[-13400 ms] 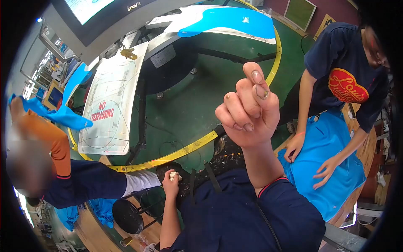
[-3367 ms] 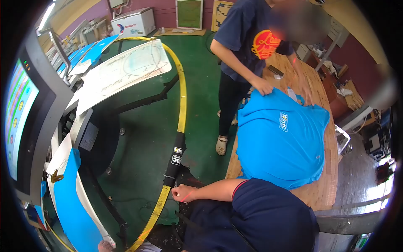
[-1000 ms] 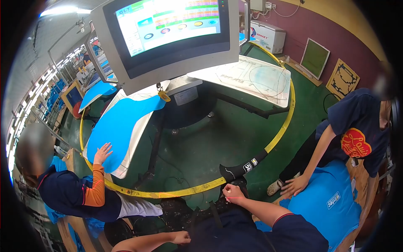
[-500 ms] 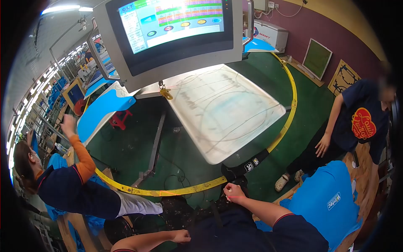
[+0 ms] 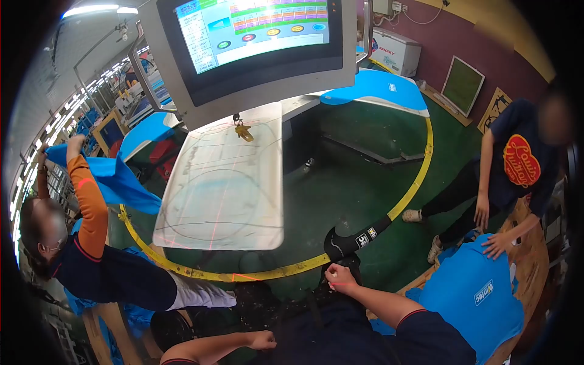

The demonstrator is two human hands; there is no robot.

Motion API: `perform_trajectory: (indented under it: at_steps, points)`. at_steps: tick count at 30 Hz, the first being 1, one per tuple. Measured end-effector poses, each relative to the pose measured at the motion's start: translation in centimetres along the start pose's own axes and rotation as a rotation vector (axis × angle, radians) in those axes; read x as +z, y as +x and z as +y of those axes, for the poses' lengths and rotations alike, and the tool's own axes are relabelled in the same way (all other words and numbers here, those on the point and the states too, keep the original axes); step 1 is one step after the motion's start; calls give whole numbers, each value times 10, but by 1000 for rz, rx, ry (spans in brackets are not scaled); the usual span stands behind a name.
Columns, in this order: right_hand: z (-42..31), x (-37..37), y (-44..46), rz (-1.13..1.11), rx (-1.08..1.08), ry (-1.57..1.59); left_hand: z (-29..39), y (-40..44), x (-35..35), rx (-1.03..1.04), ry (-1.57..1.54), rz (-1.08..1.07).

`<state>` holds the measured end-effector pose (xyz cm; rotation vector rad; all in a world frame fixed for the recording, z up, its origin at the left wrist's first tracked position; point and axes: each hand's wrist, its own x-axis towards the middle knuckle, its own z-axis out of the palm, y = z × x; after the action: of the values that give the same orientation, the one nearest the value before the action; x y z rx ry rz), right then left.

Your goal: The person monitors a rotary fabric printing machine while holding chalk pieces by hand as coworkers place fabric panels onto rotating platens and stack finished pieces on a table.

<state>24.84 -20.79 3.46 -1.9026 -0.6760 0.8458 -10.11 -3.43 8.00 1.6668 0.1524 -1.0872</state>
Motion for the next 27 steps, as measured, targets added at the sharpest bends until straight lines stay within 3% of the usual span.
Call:
perform_trajectory:
  at_steps: [14, 22, 24, 26, 27]
  points:
    - [-10, -3, 2, -19, 64, 33, 1, -1, -4, 24, 11, 2]
    - [-6, 3, 3, -7, -1, -11, -12, 0, 8, -19, 94, 41]
    - [-6, -7, 4, 56, -46, -25, -23, 7, -7, 77, 164, 66]
    - [-20, -15, -2, -34, 65, 48, 31, -17, -4, -161, 58, 135]
    - [-23, -19, -3, -26, 69, 41, 39, -20, -8, -177, 68, 124]
